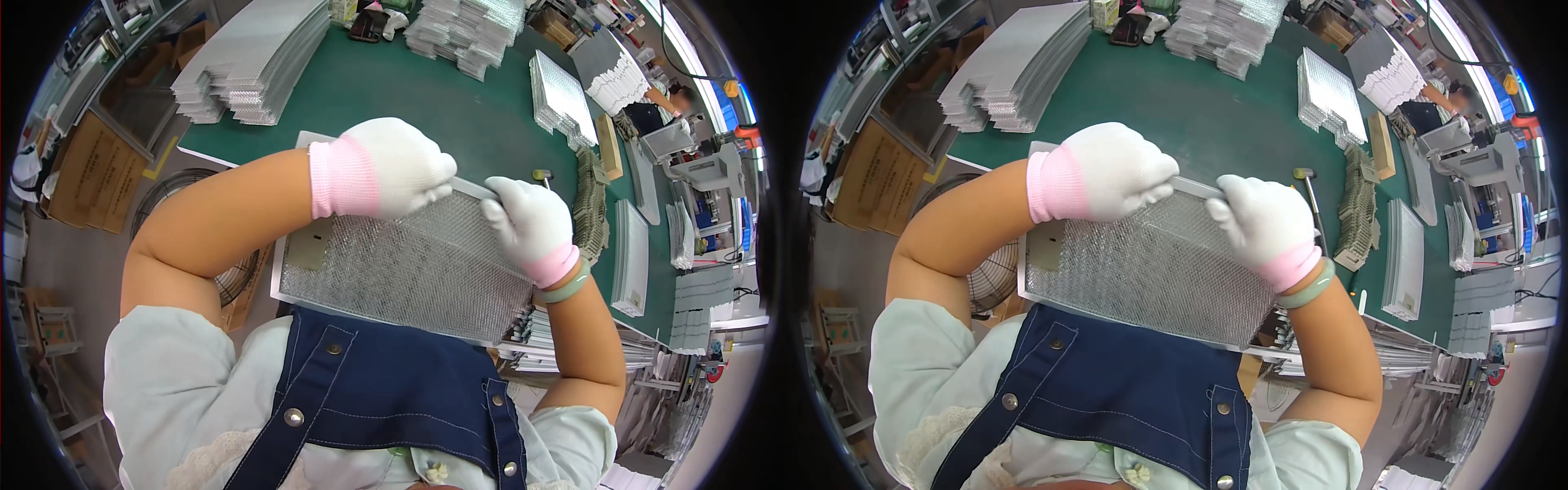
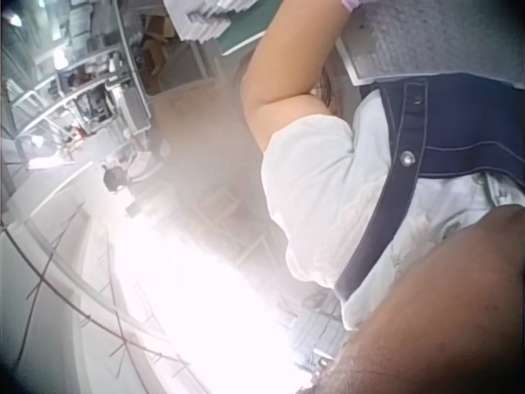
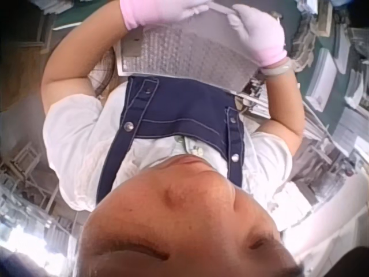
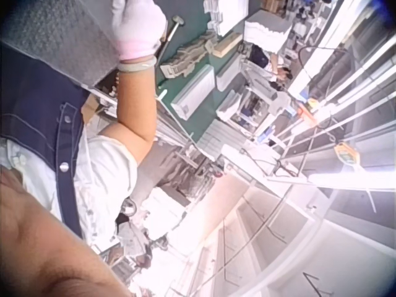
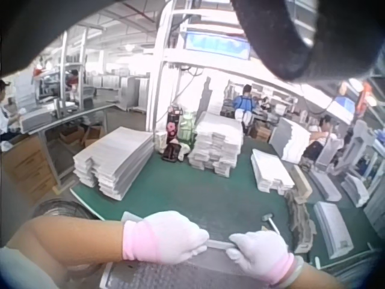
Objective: The person assembles an air filter by placing a mesh sheet on a table, positioning a plastic frame piece, and inserting two metal side rails. They then use a hammer and a handheld riveting tool to secure the frame to the mesh, completing one unit.
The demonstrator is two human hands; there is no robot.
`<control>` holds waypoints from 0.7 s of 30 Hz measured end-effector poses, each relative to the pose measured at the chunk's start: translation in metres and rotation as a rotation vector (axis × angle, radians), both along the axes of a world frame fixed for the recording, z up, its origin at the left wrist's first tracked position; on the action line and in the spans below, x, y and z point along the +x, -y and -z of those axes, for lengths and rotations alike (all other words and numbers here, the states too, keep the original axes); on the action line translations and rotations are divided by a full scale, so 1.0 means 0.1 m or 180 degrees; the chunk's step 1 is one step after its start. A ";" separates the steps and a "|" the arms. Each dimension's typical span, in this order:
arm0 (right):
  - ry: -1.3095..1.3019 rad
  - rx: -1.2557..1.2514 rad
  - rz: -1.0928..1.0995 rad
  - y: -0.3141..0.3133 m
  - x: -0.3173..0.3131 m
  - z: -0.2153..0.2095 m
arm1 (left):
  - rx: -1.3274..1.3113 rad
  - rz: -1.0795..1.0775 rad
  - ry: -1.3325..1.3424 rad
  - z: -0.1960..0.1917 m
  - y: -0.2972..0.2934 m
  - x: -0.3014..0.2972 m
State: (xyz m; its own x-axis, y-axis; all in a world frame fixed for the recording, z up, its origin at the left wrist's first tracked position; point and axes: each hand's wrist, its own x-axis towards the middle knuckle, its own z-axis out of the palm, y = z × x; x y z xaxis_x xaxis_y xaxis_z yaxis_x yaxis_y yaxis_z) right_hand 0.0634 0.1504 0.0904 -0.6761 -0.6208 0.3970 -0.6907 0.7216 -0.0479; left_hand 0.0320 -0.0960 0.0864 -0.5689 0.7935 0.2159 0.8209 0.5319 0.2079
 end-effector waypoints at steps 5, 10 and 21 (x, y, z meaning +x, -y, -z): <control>-0.0020 0.0320 0.0246 -0.15 0.10 0.04 | 0.0084 -0.0020 -0.0092 0.03 0.04 0.06; 0.1565 -0.0185 0.0543 -0.18 0.15 -0.08 | 0.0092 0.0116 0.0010 0.08 0.01 0.04; 0.0210 0.0059 0.0354 -0.48 0.08 0.10 | 0.0021 -0.0057 0.0125 0.03 0.05 0.03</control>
State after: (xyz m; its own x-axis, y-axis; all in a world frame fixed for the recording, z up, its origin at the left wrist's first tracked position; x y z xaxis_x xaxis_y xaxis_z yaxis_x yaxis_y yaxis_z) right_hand 0.0711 0.1980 0.0801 -0.7655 -0.5472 0.3385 -0.6021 0.7948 -0.0767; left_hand 0.0346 -0.1013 0.0836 -0.5912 0.7817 0.1984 0.8023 0.5451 0.2433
